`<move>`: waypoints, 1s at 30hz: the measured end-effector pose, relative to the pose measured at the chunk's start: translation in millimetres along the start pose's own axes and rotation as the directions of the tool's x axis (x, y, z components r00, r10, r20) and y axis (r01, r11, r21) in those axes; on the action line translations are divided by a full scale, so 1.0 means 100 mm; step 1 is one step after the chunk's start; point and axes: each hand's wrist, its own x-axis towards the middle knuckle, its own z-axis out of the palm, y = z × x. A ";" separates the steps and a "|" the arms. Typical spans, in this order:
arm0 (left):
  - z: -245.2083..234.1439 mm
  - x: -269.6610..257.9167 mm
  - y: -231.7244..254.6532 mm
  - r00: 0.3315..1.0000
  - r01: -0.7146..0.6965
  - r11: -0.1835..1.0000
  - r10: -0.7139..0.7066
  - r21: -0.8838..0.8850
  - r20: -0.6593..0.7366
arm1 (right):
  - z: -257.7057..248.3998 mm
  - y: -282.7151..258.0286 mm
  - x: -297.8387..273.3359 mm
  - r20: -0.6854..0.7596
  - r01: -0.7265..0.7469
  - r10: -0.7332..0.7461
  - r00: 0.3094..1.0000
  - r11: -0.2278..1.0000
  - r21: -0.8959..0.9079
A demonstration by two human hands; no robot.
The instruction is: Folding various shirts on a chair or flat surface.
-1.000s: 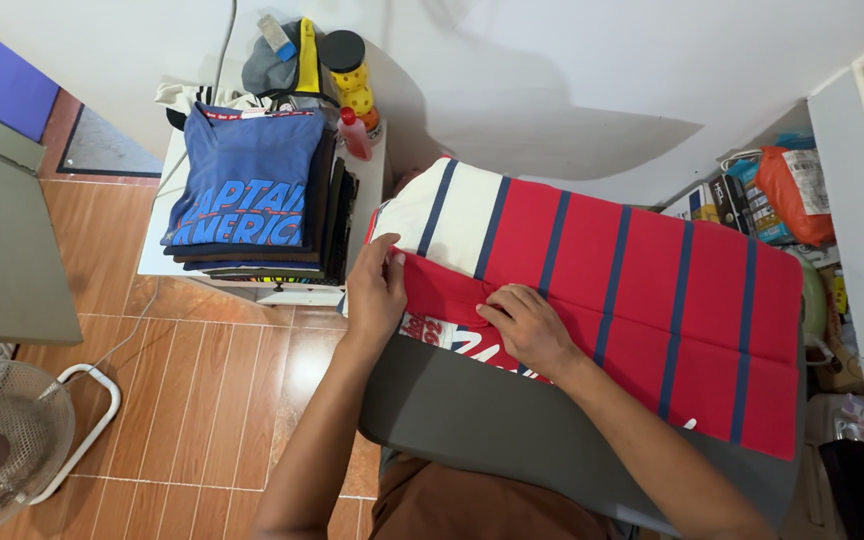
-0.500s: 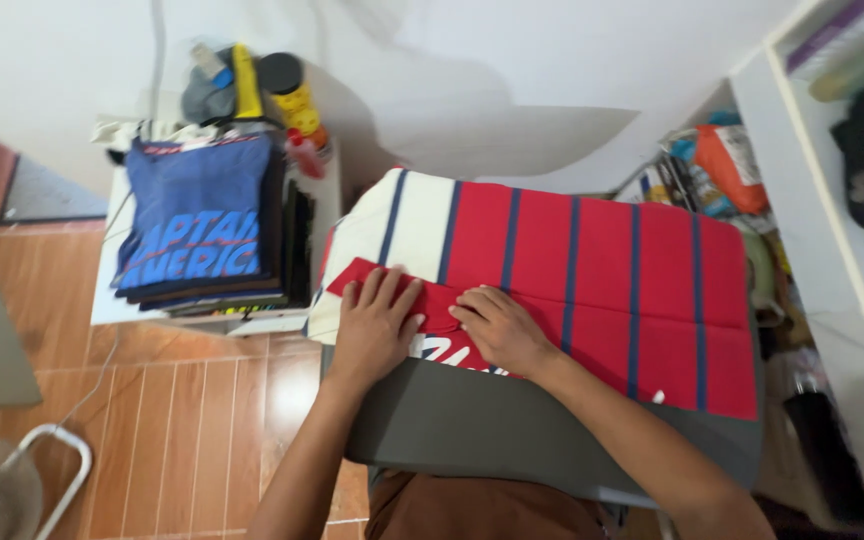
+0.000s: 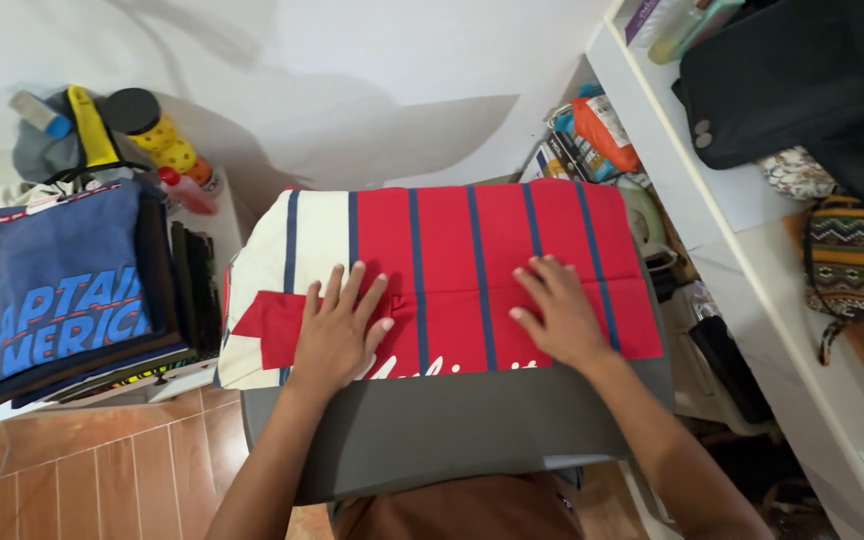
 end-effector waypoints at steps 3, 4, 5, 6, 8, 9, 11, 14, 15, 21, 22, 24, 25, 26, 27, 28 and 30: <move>0.11 0.02 -0.02 0.999 0.023 0.999 -0.022 -0.023 0.030 | -0.04 0.22 -0.10 -0.024 -0.077 0.077 0.997 0.997 -0.007; 0.16 0.00 -0.01 0.999 0.020 0.999 -0.020 -0.025 0.029 | -0.05 0.22 -0.13 -0.025 -0.080 0.079 0.997 0.997 -0.009; 0.18 -0.04 -0.01 0.998 0.034 0.999 -0.034 -0.003 0.051 | -0.03 0.20 -0.17 -0.002 -0.082 0.082 0.997 0.996 -0.021; 0.21 -0.08 -0.01 0.996 0.048 0.999 -0.049 0.020 0.072 | -0.02 0.18 -0.20 0.021 -0.085 0.085 0.996 0.996 -0.032; 0.18 -0.19 0.05 0.994 0.052 0.998 -0.054 0.020 0.091 | -0.05 0.14 -0.31 0.040 -0.089 0.090 0.995 0.995 -0.037; 0.16 -0.26 0.07 0.992 0.058 0.998 -0.061 0.025 0.111 | -0.06 0.10 -0.37 0.059 -0.091 0.093 0.994 0.995 -0.038; 0.11 -0.42 0.12 0.995 0.039 0.999 -0.041 0.022 0.091 | -0.08 0.00 -0.54 0.063 -0.095 0.098 0.993 0.994 -0.046; 0.05 -0.58 0.22 0.997 0.010 1.000 -0.011 0.015 0.074 | -0.12 -0.09 -0.75 0.079 -0.108 0.112 0.991 0.993 -0.050; 0.02 -0.62 0.25 0.997 0.003 1.000 -0.004 0.014 0.076 | -0.13 -0.12 -0.80 0.090 -0.114 0.118 0.989 0.993 -0.043; -0.07 0.01 0.51 0.997 -0.044 0.983 0.055 -0.177 0.060 | -0.14 -0.46 -0.20 0.108 -0.045 0.035 0.994 0.995 0.091; 0.01 0.13 0.55 0.997 -0.042 0.984 0.051 -0.175 0.052 | -0.05 -0.52 -0.12 0.103 -0.037 0.028 0.994 0.995 0.088; 0.18 0.40 0.60 0.980 -0.154 0.968 0.175 -0.198 0.092 | 0.12 -0.63 0.10 0.150 0.059 -0.073 0.986 0.994 0.096; 0.21 0.44 0.56 0.981 -0.157 0.968 0.176 -0.195 0.084 | 0.15 -0.59 0.14 0.145 0.063 -0.076 0.987 0.994 0.091; 0.25 0.50 0.52 0.973 -0.185 0.962 0.208 -0.199 0.099 | 0.19 -0.55 0.19 0.172 0.054 -0.064 0.983 0.997 0.062; 0.29 0.54 0.48 0.963 -0.214 0.955 0.242 -0.204 0.122 | 0.23 -0.51 0.21 0.201 0.039 -0.046 0.978 0.999 0.038; 0.27 0.52 0.31 0.962 -0.218 0.955 0.245 -0.201 0.122 | 0.14 -0.37 0.20 0.198 0.037 -0.044 0.979 0.999 0.039; 0.26 0.46 0.00 0.988 -0.124 0.984 0.134 -0.126 0.078 | -0.05 -0.09 0.12 0.222 -0.108 0.129 0.966 0.989 -0.105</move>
